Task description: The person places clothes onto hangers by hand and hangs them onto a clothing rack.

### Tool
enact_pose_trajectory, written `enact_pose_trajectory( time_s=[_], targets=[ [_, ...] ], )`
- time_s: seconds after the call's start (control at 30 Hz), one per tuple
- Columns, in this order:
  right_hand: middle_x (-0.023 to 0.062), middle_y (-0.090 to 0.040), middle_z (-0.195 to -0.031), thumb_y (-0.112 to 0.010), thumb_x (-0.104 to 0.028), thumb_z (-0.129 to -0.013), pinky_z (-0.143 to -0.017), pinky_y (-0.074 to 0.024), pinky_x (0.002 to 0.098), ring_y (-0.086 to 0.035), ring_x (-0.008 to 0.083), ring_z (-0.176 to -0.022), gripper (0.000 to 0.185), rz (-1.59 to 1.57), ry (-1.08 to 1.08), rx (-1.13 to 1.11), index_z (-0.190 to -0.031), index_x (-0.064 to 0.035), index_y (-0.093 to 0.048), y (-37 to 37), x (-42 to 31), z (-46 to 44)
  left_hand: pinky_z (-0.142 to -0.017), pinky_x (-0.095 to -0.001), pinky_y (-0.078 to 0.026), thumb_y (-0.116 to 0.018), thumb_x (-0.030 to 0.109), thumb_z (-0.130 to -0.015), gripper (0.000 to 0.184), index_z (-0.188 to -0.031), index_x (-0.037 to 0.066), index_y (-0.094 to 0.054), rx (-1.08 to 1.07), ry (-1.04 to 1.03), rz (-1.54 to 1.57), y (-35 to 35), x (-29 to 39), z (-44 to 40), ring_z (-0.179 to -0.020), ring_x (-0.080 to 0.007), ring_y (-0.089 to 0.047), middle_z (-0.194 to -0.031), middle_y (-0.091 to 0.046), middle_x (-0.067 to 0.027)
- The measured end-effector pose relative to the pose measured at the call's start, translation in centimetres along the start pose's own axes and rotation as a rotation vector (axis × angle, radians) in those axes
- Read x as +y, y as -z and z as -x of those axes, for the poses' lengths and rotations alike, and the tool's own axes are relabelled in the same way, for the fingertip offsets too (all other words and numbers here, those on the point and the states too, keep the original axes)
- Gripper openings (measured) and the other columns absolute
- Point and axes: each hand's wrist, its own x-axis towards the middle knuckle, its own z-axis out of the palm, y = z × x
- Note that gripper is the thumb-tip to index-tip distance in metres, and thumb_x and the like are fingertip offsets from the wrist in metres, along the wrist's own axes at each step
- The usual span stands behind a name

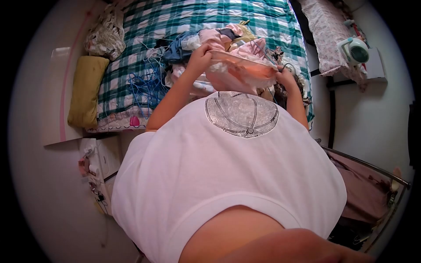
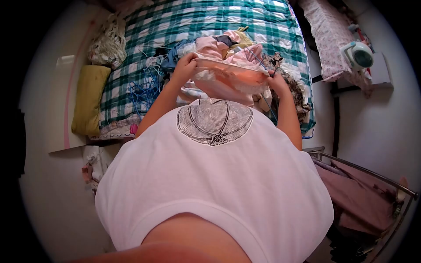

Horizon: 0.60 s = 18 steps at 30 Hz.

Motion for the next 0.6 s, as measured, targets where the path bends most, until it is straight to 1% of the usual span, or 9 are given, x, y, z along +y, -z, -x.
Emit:
enact_pose_trajectory(
  time_s=[0.03, 0.07, 0.17, 0.2, 0.3, 0.37, 0.5, 0.57, 0.6],
  targets=[
    [-0.0066, -0.048, -0.065, -0.054, -0.015, -0.076, -0.043, -0.0275, 0.0188, -0.037, 0.0039, -0.047, 0.022, -0.006, -0.017, -0.041, -0.097, -0.0083, -0.056, 0.2, -1.6, 1.3, -0.059, -0.0286, -0.041, -0.041, 0.007, -0.073, 0.018, -0.082, -0.002, -0.053, 0.027, 0.008, -0.061, 0.5, -0.6, 0.1, -0.064, -0.0179, -0.053, -0.071, -0.056, -0.0111],
    [-0.0074, -0.050, -0.065, -0.056, -0.024, -0.083, -0.044, -0.0283, 0.0177, -0.038, 0.0010, -0.050, 0.018, -0.182, -0.030, -0.078, -0.093, -0.0100, -0.059, 0.2, -2.4, 2.1, -0.059, -0.0298, -0.042, -0.042, 0.008, -0.072, 0.018, -0.082, -0.003, -0.052, 0.040, -0.023, -0.057, 0.7, -1.2, 0.2, -0.063, -0.0191, -0.053, -0.069, -0.055, -0.0128],
    [-0.0086, -0.045, -0.060, -0.056, -0.028, -0.084, -0.043, -0.0258, 0.0175, -0.033, 0.0014, -0.047, 0.017, -0.476, -0.107, -0.154, -0.090, -0.0119, -0.057, 1.9, -0.1, 0.6, -0.059, -0.0298, -0.042, -0.042, 0.008, -0.071, 0.018, -0.081, -0.002, -0.052, 0.051, 0.016, -0.069, 1.4, -2.9, 0.5, -0.063, -0.0184, -0.052, -0.069, -0.055, -0.0128],
    [-0.0088, -0.044, -0.061, -0.054, -0.032, -0.085, -0.042, -0.0250, 0.0175, -0.032, 0.0021, -0.046, 0.018, -0.507, -0.098, -0.190, -0.089, -0.0138, -0.055, 2.5, 0.3, 0.4, -0.059, -0.0298, -0.042, -0.042, 0.008, -0.071, 0.017, -0.081, -0.003, -0.052, 0.052, 0.027, -0.072, 1.5, -3.0, 0.5, -0.063, -0.0183, -0.052, -0.069, -0.055, -0.0127],
    [-0.0087, -0.046, -0.062, -0.053, -0.030, -0.086, -0.043, -0.0246, 0.0175, -0.032, 0.0021, -0.046, 0.016, -0.562, -0.085, -0.242, -0.088, -0.0142, -0.054, 2.7, 0.8, -0.1, -0.058, -0.0292, -0.041, -0.043, 0.007, -0.070, 0.017, -0.080, -0.003, -0.052, 0.049, 0.033, -0.058, 1.6, -3.1, 0.6, -0.062, -0.0170, -0.051, -0.068, -0.054, -0.0114],
    [-0.0083, -0.047, -0.062, -0.052, -0.029, -0.086, -0.043, -0.0251, 0.0180, -0.033, 0.0026, -0.046, 0.015, -0.598, -0.114, -0.110, -0.087, -0.0139, -0.054, 1.9, 0.6, 0.1, -0.057, -0.0278, -0.041, -0.043, 0.006, -0.070, 0.016, -0.079, -0.003, -0.052, 0.037, 0.002, -0.015, 1.3, -3.2, 0.5, -0.062, -0.0148, -0.050, -0.068, -0.053, -0.0090],
    [-0.0063, -0.045, -0.058, -0.048, -0.027, -0.088, -0.040, -0.0241, 0.0175, -0.033, 0.0034, -0.044, 0.016, -0.545, -0.165, 0.064, -0.089, -0.0124, -0.055, 0.2, 0.8, -0.3, -0.057, -0.0226, -0.039, -0.042, 0.003, -0.071, 0.014, -0.080, -0.001, -0.052, -0.020, 0.081, 0.151, 0.9, -1.7, 0.7, -0.063, -0.0090, -0.047, -0.071, -0.052, -0.0031],
    [-0.0044, -0.046, -0.058, -0.052, -0.030, -0.084, -0.040, -0.0259, 0.0196, -0.035, 0.0057, -0.044, 0.020, -0.371, -0.120, 0.152, -0.084, -0.0105, -0.055, 0.2, 2.0, -1.5, -0.057, -0.0194, -0.038, -0.042, 0.000, -0.072, 0.014, -0.082, 0.001, -0.051, -0.045, 0.097, 0.186, 0.8, -0.5, 1.0, -0.065, -0.0059, -0.046, -0.073, -0.051, 0.0004],
    [-0.0035, -0.047, -0.059, -0.054, -0.032, -0.083, -0.041, -0.0269, 0.0206, -0.036, 0.0069, -0.044, 0.022, -0.288, -0.100, 0.196, -0.082, -0.0096, -0.055, 0.0, 2.2, -1.7, -0.058, -0.0192, -0.038, -0.042, 0.000, -0.072, 0.014, -0.082, 0.001, -0.051, -0.052, 0.100, 0.210, 0.8, 0.2, 1.3, -0.066, -0.0059, -0.046, -0.074, -0.051, 0.0006]
  ],
)
